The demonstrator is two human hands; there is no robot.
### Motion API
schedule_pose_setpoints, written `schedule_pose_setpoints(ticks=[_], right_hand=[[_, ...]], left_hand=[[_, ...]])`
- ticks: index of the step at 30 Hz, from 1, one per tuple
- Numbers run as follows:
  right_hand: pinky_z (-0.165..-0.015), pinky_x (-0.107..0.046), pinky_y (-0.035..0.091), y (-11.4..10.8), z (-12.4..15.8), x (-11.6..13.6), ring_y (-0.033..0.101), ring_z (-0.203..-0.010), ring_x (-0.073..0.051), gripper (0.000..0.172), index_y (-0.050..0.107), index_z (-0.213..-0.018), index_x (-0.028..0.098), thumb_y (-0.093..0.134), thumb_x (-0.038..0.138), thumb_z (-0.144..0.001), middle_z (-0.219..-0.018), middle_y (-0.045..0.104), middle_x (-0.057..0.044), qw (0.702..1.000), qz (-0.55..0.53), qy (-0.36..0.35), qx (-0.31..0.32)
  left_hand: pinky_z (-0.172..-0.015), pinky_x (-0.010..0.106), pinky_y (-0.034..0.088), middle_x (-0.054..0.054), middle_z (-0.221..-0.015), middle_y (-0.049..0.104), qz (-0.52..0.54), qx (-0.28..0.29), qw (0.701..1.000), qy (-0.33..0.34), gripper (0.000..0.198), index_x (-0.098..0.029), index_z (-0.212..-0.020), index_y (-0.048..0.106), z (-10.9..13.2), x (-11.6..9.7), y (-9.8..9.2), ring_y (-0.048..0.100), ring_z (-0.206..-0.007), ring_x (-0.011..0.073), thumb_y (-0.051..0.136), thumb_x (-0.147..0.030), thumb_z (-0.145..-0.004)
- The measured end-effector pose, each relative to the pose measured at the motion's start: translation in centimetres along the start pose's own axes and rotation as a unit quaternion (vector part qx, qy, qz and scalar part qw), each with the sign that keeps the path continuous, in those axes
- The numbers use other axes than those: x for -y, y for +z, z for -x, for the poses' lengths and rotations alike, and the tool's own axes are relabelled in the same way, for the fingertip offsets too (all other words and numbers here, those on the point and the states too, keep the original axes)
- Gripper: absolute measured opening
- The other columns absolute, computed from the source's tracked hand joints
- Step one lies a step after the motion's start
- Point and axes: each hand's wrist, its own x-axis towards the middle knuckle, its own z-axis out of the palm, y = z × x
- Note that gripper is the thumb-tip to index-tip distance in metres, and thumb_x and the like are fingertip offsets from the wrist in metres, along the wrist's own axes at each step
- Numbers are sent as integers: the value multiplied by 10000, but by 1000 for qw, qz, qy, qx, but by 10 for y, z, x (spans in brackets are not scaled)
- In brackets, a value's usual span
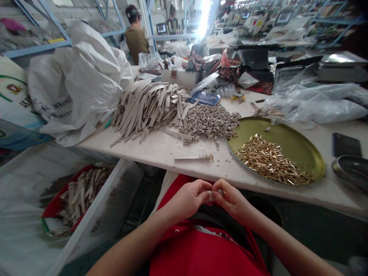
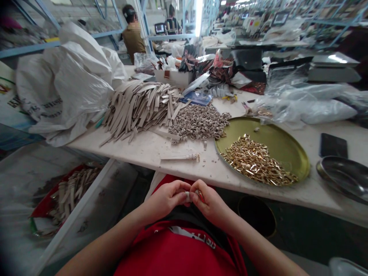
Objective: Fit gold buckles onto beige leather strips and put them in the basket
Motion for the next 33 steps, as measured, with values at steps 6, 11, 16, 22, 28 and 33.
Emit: schedule_pose_setpoints(ticks=[6,11,16,22,28,33], right_hand=[[-487,-239,393,14,-7,-11,481,-518,-128,247,446,-804,210,415,446,-872,-600,496,27,988,-40,42,-146],[-489,-247,364,20,-22,-15,458,-511,-131,253,464,-790,205,429,446,-856,-572,468,32,975,8,52,-217],[-494,-243,381,15,-27,-21,470,-529,-129,252,471,-823,197,442,446,-843,-600,489,28,985,-61,74,-141],[-518,-248,390,10,-27,-25,474,-552,-126,286,474,-859,200,522,473,-791,-618,495,36,977,-135,85,-139],[-472,-232,380,16,-31,-19,448,-485,-101,376,447,-874,212,594,526,-731,-562,442,72,922,-326,167,-125],[-462,-222,356,14,-29,-16,449,-483,-98,411,430,-857,214,609,552,-706,-569,476,66,919,-343,166,-103]], left_hand=[[-711,270,482,70,-847,676,-59,7,998,-5,274,-120,-1025,573,-13,-5,-1,641,-756,158,409,-270,-865],[-735,303,467,91,-916,672,-207,-64,976,2,236,-132,-991,581,-21,-6,1,626,-815,203,474,-262,-826],[-690,316,472,97,-862,670,-303,-99,948,-20,253,-135,-975,583,-27,4,8,625,-763,220,420,-287,-855],[-833,285,450,97,-1046,650,-200,-52,978,28,320,-144,-1112,564,-34,0,0,600,-936,194,390,-208,-852],[-876,272,422,80,-1124,622,-108,8,994,21,407,-148,-1216,529,-36,-2,-13,572,-978,176,387,-173,-835],[-799,240,434,38,-946,652,-56,48,997,9,455,-146,-1260,499,-34,2,-16,573,-851,137,382,-150,-820]])
